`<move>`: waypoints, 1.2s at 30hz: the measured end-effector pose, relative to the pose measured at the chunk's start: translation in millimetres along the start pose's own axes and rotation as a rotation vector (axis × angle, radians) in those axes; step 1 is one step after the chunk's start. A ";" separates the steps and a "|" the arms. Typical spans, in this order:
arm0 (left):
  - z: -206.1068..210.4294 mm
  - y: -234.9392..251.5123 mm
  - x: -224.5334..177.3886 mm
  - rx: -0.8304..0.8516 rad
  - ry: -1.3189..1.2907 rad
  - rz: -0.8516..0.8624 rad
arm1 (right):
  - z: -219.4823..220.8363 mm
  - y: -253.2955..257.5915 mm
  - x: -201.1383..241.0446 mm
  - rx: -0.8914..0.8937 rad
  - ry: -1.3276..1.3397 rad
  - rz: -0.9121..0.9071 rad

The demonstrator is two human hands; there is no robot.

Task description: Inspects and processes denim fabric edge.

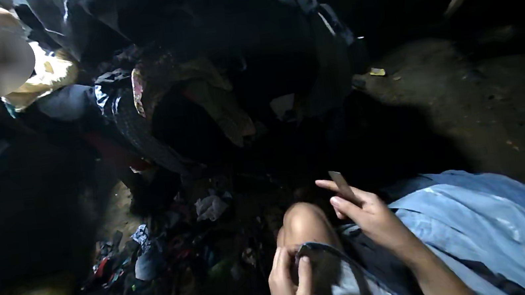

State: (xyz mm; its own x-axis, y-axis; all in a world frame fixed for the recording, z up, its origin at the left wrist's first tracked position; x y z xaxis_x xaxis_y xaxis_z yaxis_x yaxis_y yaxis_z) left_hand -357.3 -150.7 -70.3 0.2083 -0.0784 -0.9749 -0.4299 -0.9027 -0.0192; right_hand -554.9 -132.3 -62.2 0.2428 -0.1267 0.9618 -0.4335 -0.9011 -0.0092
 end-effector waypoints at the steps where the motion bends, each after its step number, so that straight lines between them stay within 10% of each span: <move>1: 1.3 -0.5 2.7 -0.009 -0.070 -0.075 | -1.1 -5.0 4.4 -0.002 0.006 -0.030; 15: 5.0 -7.2 17.2 -0.142 -0.437 -0.375 | 32.5 -91.0 18.4 0.083 -0.305 -0.220; 27: 7.9 -11.5 7.9 -0.148 -0.403 -0.209 | 37.9 -97.1 17.4 -0.019 -0.494 -0.258; 36: 18.2 -18.9 7.9 -0.224 -0.247 -0.162 | 42.3 -88.6 -6.7 0.022 0.108 0.022</move>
State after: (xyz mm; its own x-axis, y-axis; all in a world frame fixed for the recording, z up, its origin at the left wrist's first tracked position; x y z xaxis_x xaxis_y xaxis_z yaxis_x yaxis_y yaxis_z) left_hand -363.6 -126.6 -81.6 0.0279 0.1526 -0.9879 -0.1998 -0.9675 -0.1550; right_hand -481.4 -69.2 -79.4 0.1376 -0.1021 0.9852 -0.4187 -0.9074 -0.0356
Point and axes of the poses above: each hand's wrist, its own y-axis towards the middle knuckle, its own z-axis out of the palm, x = y × z, the point moved 8 cm from there along y, towards the middle knuckle, and after that the axes turned 1 degree about z, right-handed, at the moved point
